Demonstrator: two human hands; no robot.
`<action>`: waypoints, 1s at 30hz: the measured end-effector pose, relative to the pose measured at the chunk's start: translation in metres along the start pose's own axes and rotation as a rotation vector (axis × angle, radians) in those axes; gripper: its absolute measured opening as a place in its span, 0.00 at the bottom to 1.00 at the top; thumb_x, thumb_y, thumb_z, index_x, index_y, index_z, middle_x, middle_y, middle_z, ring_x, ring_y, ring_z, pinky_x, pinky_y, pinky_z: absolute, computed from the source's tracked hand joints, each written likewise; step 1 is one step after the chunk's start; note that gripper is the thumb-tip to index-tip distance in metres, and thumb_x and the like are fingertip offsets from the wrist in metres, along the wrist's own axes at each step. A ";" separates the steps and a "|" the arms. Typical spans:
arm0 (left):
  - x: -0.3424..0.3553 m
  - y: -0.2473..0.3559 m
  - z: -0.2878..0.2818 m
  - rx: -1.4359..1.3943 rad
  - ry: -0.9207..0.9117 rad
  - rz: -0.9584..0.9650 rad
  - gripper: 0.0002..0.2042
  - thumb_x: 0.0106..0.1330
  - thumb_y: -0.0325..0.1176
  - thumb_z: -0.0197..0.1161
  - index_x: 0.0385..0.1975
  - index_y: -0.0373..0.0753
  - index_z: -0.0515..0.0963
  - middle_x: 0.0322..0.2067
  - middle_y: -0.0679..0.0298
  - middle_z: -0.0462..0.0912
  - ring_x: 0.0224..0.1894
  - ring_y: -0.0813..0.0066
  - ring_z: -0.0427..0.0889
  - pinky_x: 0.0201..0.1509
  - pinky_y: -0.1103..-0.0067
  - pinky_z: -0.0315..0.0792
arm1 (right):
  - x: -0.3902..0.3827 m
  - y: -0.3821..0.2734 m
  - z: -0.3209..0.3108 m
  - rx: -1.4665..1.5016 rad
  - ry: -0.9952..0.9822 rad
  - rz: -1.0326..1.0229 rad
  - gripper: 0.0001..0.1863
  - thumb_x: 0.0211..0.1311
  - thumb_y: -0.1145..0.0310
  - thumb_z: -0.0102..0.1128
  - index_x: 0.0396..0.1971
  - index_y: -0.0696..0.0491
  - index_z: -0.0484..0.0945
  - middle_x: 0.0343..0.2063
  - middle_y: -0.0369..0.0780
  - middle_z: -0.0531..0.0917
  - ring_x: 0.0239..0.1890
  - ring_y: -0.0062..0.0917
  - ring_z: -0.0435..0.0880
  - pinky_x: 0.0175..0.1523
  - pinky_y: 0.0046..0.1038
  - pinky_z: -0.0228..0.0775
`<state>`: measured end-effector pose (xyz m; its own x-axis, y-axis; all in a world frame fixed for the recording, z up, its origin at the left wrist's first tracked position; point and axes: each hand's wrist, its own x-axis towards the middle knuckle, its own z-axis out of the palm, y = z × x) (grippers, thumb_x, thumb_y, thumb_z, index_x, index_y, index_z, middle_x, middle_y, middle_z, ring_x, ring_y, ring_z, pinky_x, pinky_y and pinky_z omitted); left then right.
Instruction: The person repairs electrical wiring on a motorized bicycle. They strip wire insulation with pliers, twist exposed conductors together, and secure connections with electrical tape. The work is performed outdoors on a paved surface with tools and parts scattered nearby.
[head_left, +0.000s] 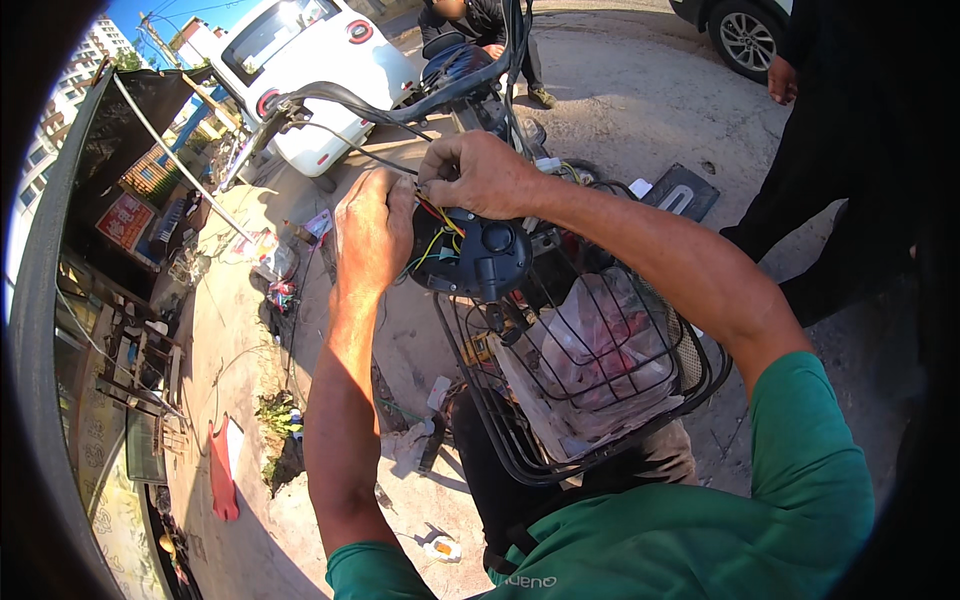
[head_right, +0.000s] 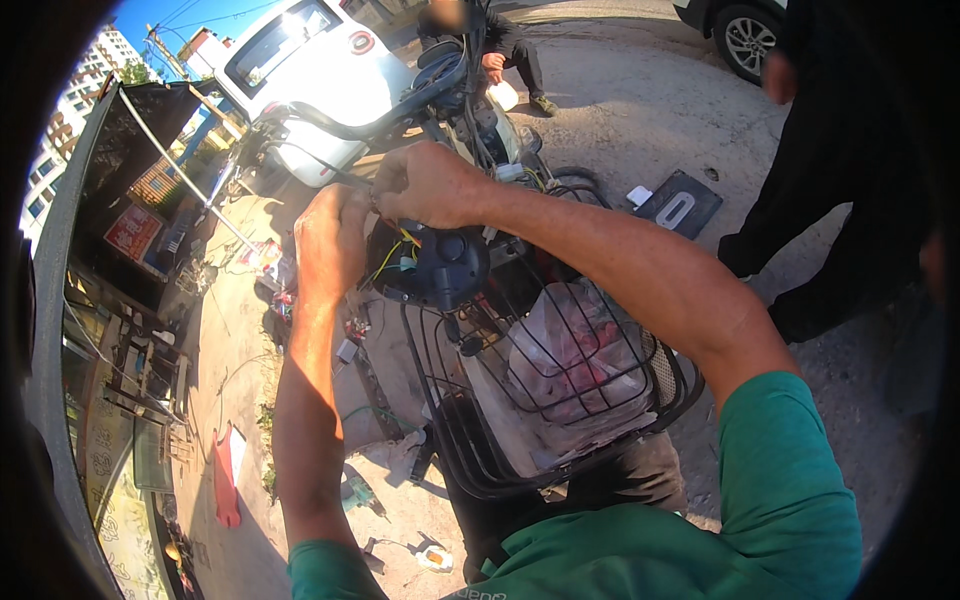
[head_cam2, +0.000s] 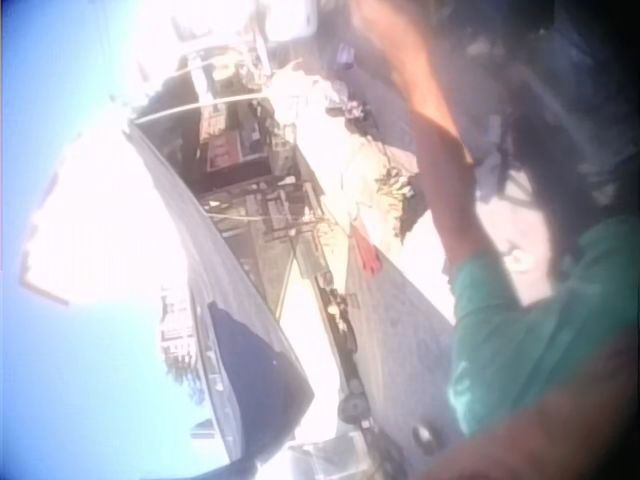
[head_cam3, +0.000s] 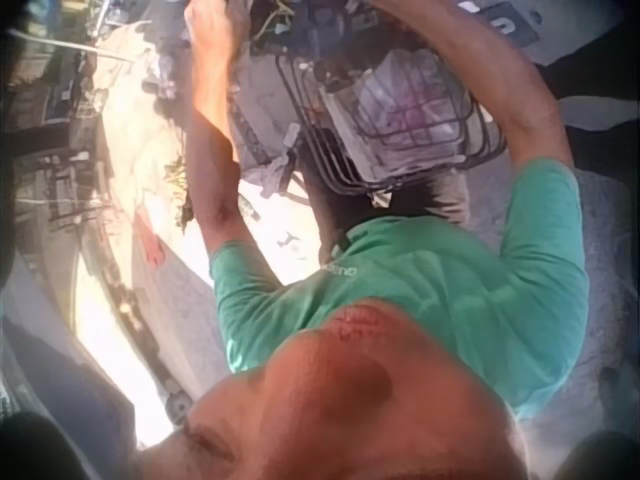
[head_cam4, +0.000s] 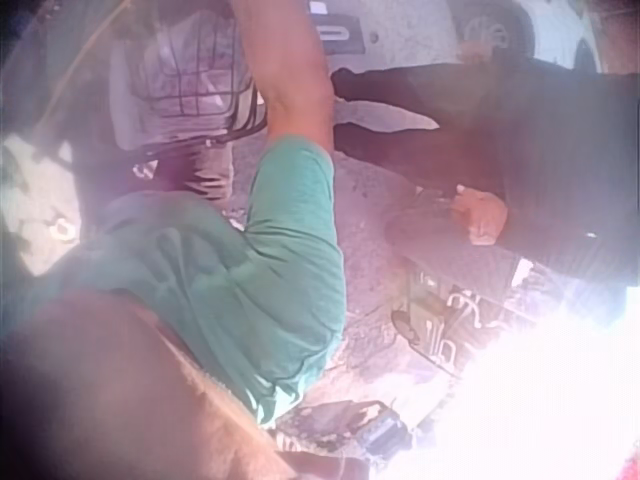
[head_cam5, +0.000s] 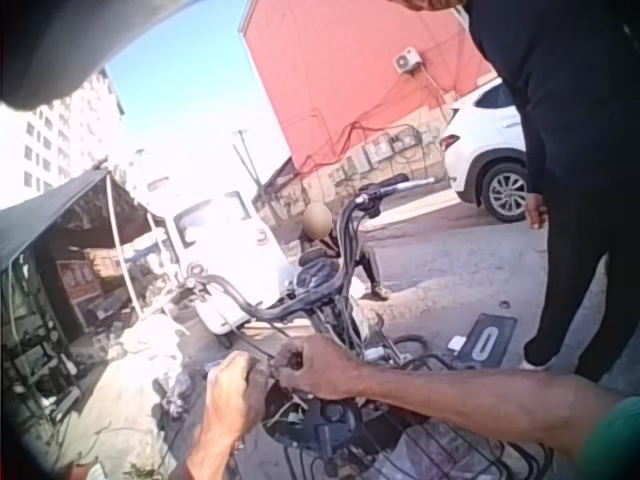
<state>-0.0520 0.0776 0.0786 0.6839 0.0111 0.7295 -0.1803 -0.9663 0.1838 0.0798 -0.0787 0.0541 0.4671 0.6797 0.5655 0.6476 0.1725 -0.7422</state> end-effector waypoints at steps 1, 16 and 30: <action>0.000 -0.001 0.000 -0.015 0.007 -0.007 0.10 0.73 0.34 0.62 0.37 0.31 0.82 0.31 0.46 0.83 0.36 0.45 0.84 0.43 0.62 0.77 | 0.000 0.000 0.000 0.000 -0.001 -0.006 0.12 0.55 0.66 0.73 0.35 0.58 0.87 0.33 0.43 0.90 0.37 0.29 0.88 0.48 0.32 0.79; -0.005 0.001 -0.009 -0.297 0.032 -0.095 0.06 0.66 0.25 0.70 0.40 0.33 0.84 0.34 0.59 0.86 0.33 0.70 0.83 0.40 0.72 0.77 | 0.000 -0.002 -0.001 -0.042 -0.023 -0.027 0.13 0.55 0.65 0.73 0.37 0.59 0.88 0.33 0.45 0.89 0.37 0.31 0.88 0.47 0.34 0.78; -0.004 0.001 0.003 -0.014 0.012 -0.049 0.13 0.73 0.38 0.61 0.35 0.33 0.82 0.27 0.48 0.83 0.34 0.45 0.85 0.42 0.63 0.76 | -0.001 0.001 0.001 -0.007 -0.035 -0.025 0.15 0.55 0.64 0.72 0.38 0.59 0.88 0.35 0.46 0.90 0.39 0.32 0.89 0.49 0.34 0.79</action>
<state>-0.0525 0.0760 0.0734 0.6834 0.0618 0.7275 -0.1568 -0.9608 0.2289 0.0799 -0.0783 0.0524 0.4297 0.6999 0.5705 0.6627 0.1848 -0.7258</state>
